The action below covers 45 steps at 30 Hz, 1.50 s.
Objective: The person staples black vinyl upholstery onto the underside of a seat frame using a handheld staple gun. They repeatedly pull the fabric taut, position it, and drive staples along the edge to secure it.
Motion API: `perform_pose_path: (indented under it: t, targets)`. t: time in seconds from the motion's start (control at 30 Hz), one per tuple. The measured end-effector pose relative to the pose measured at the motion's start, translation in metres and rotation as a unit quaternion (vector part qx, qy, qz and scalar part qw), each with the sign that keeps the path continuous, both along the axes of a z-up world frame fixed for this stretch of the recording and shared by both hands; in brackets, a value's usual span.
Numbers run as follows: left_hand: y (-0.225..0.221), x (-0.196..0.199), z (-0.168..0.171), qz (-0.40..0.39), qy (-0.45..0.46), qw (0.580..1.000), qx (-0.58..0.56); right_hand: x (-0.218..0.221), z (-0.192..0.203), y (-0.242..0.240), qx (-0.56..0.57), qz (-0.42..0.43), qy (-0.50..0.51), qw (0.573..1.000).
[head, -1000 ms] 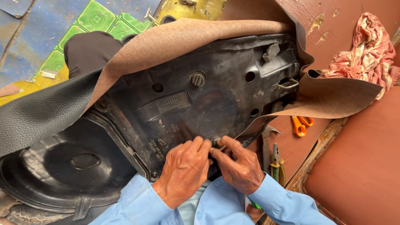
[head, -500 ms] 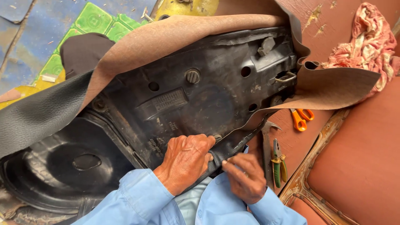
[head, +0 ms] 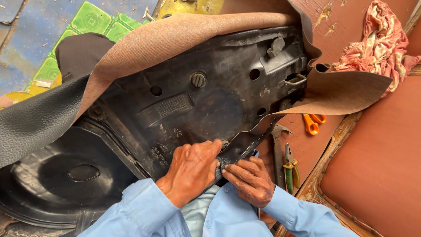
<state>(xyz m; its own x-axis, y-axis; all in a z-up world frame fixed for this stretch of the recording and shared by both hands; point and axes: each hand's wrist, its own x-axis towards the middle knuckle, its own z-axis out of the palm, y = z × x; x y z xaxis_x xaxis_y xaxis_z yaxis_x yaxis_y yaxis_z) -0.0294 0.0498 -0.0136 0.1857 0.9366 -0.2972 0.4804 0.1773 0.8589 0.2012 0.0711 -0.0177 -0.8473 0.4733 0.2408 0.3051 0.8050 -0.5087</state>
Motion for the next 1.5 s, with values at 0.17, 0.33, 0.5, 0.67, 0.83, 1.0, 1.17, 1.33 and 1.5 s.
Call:
perform_pose_path:
  t: [0.17, 0.33, 0.5, 0.67, 0.83, 1.0, 1.17, 1.33, 1.5]
  targets:
    - [-0.008, -0.001, -0.006, -0.075, -0.011, 0.994, 0.082, 0.0, -0.007, -0.006, 0.012, -0.042, 0.012, 0.999]
    - [-0.006, -0.004, -0.015, -0.157, 0.022, 0.968, 0.195, 0.002, -0.012, -0.01, 0.017, -0.059, 0.038, 0.997]
    - [0.0, -0.003, -0.006, -0.221, 0.097, 0.945, 0.219, -0.001, -0.01, -0.02, 0.049, -0.115, 0.037, 0.991]
    - [0.015, -0.002, 0.005, -0.254, 0.159, 0.901, 0.314, -0.005, -0.007, -0.029, 0.017, -0.17, 0.066, 0.983]
    - [0.021, -0.006, 0.004, -0.274, 0.137, 0.896, 0.321, -0.005, -0.001, -0.027, -0.035, -0.224, 0.032, 0.973]
    - [0.02, -0.009, -0.011, -0.246, 0.05, 0.912, 0.323, 0.0, 0.0, -0.025, -0.018, -0.173, 0.001, 0.985]
    - [0.015, -0.01, -0.021, -0.21, 0.027, 0.933, 0.292, 0.0, 0.0, -0.024, -0.01, -0.152, -0.003, 0.988]
    - [0.018, -0.01, -0.022, -0.177, 0.011, 0.949, 0.261, -0.003, 0.002, -0.026, 0.001, -0.147, -0.011, 0.989]
    - [0.019, -0.006, -0.021, -0.166, 0.0, 0.962, 0.216, -0.01, -0.002, -0.029, 0.007, -0.139, -0.001, 0.99]
